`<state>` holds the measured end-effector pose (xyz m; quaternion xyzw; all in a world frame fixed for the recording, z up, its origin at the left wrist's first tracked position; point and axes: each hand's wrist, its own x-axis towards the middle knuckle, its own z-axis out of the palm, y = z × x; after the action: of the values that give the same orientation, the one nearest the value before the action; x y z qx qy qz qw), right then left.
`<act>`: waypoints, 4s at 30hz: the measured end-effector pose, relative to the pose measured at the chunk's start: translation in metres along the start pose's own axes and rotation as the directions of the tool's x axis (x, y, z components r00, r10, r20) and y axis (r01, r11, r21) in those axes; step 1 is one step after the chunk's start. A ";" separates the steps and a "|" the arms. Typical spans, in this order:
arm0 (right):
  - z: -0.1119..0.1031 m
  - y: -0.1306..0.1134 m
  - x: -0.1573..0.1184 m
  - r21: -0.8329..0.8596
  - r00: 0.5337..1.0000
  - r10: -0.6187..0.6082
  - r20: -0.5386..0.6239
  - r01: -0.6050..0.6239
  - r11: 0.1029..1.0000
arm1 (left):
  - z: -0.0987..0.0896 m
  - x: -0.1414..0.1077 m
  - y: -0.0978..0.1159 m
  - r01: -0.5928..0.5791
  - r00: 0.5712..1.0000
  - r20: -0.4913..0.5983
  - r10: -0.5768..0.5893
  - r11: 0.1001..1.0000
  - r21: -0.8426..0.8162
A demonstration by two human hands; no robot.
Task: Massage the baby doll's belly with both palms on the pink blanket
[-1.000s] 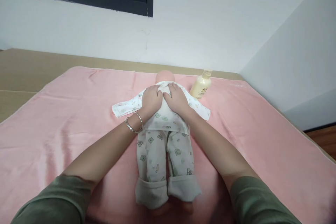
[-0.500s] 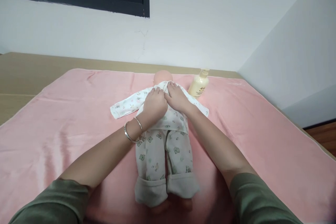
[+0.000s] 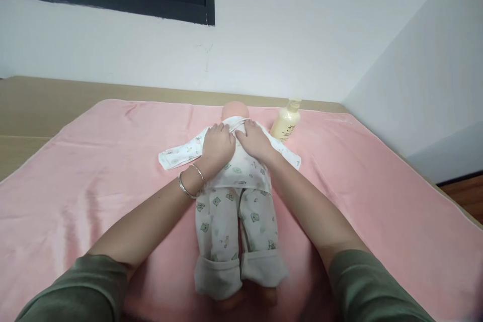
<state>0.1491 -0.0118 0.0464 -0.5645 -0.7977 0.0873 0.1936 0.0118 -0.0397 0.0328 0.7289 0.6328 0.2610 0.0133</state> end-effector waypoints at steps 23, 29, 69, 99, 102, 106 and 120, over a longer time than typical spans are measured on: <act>-0.010 0.007 0.004 0.037 0.997 0.022 0.074 -0.025 0.999 | -0.016 -0.017 0.021 -0.056 0.997 0.057 0.049 0.989 0.134; -0.009 -0.007 -0.008 -0.123 0.998 0.036 0.055 -0.029 0.992 | -0.015 0.001 0.003 0.055 0.993 0.102 -0.053 0.998 -0.020; -0.005 0.003 0.001 0.059 0.999 -0.032 0.012 0.031 0.998 | 0.019 0.006 -0.018 0.006 0.983 -0.176 -0.051 0.969 -0.247; -0.009 -0.018 -0.016 0.127 0.967 -0.126 -0.221 0.156 0.980 | 0.023 0.007 -0.023 0.094 0.978 -0.137 -0.159 0.915 -0.393; -0.004 -0.019 -0.017 0.114 0.959 -0.127 -0.253 0.160 0.981 | 0.023 0.007 -0.023 0.098 0.977 -0.137 -0.164 0.914 -0.395; 0.005 -0.020 -0.018 0.029 0.984 -0.150 -0.097 0.153 0.988 | 0.020 0.007 -0.022 0.111 0.977 -0.127 -0.174 0.910 -0.399; 0.005 -0.019 -0.015 0.010 0.988 -0.147 -0.053 0.148 0.989 | 0.010 0.003 -0.015 0.051 0.989 -0.120 -0.089 0.954 -0.294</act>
<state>0.1352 -0.0321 0.0453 -0.5045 -0.8314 0.0638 0.2241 0.0020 -0.0304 0.0198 0.6773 0.6125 0.3980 0.0876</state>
